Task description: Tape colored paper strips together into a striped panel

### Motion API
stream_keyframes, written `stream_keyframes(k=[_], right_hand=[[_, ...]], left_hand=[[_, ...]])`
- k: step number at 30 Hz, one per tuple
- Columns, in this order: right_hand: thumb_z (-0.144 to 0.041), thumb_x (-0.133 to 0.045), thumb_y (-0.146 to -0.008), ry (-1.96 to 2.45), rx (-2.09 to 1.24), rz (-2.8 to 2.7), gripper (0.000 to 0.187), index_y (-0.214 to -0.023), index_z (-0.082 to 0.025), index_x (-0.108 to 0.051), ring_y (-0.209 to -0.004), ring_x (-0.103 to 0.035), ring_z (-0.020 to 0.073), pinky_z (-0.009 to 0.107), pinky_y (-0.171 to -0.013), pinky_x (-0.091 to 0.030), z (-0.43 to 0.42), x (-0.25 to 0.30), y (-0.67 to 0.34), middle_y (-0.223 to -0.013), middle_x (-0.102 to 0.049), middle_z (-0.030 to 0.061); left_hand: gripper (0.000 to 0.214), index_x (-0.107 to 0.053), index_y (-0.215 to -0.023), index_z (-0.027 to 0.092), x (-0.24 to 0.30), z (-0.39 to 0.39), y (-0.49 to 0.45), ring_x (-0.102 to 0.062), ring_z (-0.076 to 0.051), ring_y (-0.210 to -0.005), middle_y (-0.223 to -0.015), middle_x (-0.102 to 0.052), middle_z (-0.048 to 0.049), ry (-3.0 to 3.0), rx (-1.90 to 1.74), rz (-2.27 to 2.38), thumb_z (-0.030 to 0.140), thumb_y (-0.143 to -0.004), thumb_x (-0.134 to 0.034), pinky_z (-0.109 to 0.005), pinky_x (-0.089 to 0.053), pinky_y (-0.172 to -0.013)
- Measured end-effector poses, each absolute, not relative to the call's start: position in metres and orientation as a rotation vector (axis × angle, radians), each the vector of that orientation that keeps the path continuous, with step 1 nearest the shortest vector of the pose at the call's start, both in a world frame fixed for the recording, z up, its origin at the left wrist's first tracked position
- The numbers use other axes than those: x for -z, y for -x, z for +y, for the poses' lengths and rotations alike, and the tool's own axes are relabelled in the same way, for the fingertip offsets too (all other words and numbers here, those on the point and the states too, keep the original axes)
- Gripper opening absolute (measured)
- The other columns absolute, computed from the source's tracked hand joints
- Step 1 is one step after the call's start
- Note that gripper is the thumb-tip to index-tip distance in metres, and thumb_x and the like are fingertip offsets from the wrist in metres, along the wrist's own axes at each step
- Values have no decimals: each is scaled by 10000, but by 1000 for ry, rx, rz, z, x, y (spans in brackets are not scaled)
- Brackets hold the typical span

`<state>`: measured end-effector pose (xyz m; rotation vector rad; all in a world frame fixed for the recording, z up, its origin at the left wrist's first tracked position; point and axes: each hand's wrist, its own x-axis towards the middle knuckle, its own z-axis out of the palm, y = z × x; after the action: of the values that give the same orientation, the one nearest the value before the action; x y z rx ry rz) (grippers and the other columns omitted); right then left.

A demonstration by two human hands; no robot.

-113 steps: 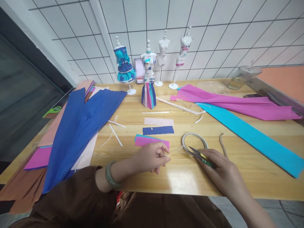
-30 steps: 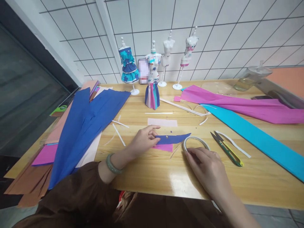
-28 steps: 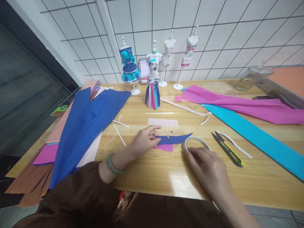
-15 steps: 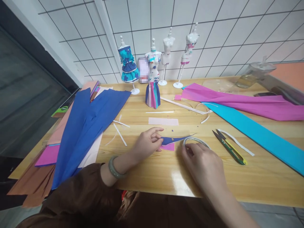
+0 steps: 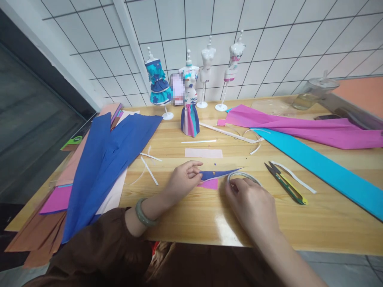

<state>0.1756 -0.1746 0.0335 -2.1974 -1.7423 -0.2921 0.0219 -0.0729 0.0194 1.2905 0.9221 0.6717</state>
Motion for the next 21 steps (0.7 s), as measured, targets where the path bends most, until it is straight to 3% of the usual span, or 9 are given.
stream_keyframes(k=[21], right_hand=[[-254,-455,-839,2141,307,-1763,313,-553,-185,-562,-530,-534,146,274,-521,-266,-175,-33,-179,-548,-582,28]], left_hand=[[391,-528,-1049,128,-22,-67,-20,-634,-105,-652,-761,-617,-1,-1286,-649,979,218,-690,-654,-237,-559,-628]])
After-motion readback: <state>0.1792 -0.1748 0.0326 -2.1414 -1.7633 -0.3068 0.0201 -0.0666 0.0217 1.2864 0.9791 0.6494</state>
